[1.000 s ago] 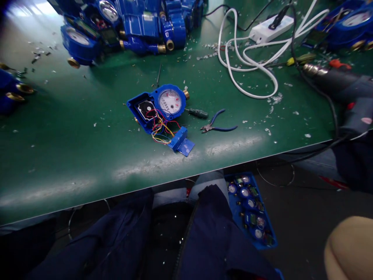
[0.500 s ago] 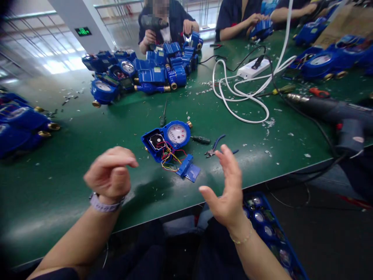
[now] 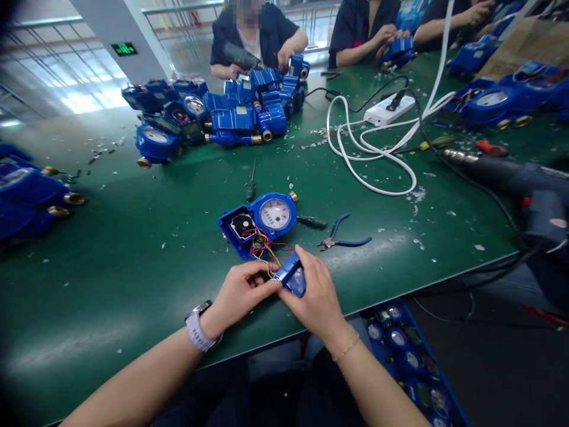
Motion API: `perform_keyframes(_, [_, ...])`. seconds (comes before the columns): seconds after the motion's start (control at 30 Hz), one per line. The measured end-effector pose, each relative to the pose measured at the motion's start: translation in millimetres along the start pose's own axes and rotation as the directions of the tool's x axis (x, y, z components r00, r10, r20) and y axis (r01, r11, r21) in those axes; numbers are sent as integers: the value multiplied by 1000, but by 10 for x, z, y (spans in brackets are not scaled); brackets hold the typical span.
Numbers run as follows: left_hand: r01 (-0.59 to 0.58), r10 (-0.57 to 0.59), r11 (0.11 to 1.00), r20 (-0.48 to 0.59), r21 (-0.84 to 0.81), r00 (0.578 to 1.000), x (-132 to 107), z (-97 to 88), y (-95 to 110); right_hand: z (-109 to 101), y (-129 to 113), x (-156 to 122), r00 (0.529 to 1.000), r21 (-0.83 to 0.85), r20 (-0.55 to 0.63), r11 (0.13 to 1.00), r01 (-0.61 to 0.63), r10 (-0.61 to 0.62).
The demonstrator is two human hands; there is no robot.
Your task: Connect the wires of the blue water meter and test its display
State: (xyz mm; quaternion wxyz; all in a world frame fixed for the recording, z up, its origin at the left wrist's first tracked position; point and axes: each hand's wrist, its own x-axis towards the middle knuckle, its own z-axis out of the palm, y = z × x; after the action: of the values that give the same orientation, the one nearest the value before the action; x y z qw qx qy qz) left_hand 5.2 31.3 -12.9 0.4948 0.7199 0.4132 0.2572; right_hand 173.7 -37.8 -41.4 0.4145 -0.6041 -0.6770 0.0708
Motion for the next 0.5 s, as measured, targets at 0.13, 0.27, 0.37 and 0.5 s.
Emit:
perform_keyframes(0.13, [169, -161, 951, 50, -258, 986, 42, 14, 8, -15, -16, -44, 994, 18, -104, 1000, 16, -14])
perform_keyframes(0.27, [201, -186, 935, 79, -292, 979, 64, -31, 8, -33, 21, -75, 991, 109, -99, 991, -75, 86])
perform_keyframes(0.37, [185, -173, 934, 67, -305, 983, 69, -38, -24, -41, 55, -78, 987, 150, -41, 977, -149, 156])
perform_keyframes(0.5, [216, -189, 896, 108, -387, 976, 61, -33, -50, -50, 68, -74, 986, 158, -28, 974, -159, 165])
